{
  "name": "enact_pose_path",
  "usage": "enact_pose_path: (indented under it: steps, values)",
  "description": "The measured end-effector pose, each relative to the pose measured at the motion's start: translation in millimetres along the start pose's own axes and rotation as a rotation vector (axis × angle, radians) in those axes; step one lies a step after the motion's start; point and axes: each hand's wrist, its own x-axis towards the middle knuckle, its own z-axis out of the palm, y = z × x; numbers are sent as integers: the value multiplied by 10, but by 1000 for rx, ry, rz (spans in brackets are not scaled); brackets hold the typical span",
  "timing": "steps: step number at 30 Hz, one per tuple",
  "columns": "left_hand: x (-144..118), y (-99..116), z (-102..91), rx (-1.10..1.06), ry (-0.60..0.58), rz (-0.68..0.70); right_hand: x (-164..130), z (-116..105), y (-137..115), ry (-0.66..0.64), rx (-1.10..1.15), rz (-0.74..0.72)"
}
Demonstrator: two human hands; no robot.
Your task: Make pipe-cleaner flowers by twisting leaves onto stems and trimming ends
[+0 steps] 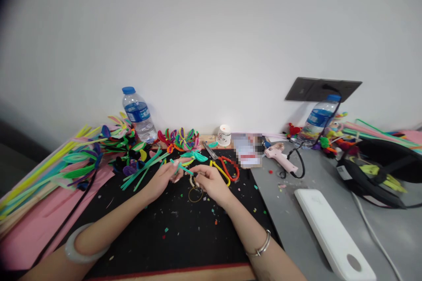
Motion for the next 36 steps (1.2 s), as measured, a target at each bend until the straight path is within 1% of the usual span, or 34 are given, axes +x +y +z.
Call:
enact_pose_path:
  steps: [3,5,8,11,14,16,18,20,23,25,26,28,32,34,36]
  values:
    - [-9,-12,27,98,-57,8,-7,7,-11,-48,-42,5]
    - [-8,-7,33,128,-34,15,-8,12,-17,-55,-73,12]
    - [-2,16,17,136,71,33,3,10,-10,-42,-95,9]
    - [10,13,-17,48,218,17,24,-9,21,-5,-112,-7]
    - [32,-31,-53,-103,346,-8,48,-39,51,98,-105,-56]
    - [47,-61,-71,-177,391,-15,60,-59,58,178,-85,-100]
    - [54,-73,-74,-212,402,-21,67,-76,57,243,-69,-133]
    - [50,-62,-60,-211,375,-29,69,-86,55,260,-80,-138]
    - [28,-29,-18,-177,284,-28,67,-80,63,201,-127,-128]
    - [16,-18,1,-163,254,-27,67,-68,75,159,-168,-123]
    - [14,-20,3,-162,263,-28,67,-62,82,149,-190,-128]
    - [21,-36,-12,-168,323,-29,70,-53,89,157,-234,-156]
    - [58,-80,-82,-199,479,9,71,-69,75,237,-248,-249]
    - [74,-91,-110,-227,522,29,68,-93,61,266,-224,-300]
    - [82,-93,-122,-254,536,37,65,-120,52,285,-235,-347]
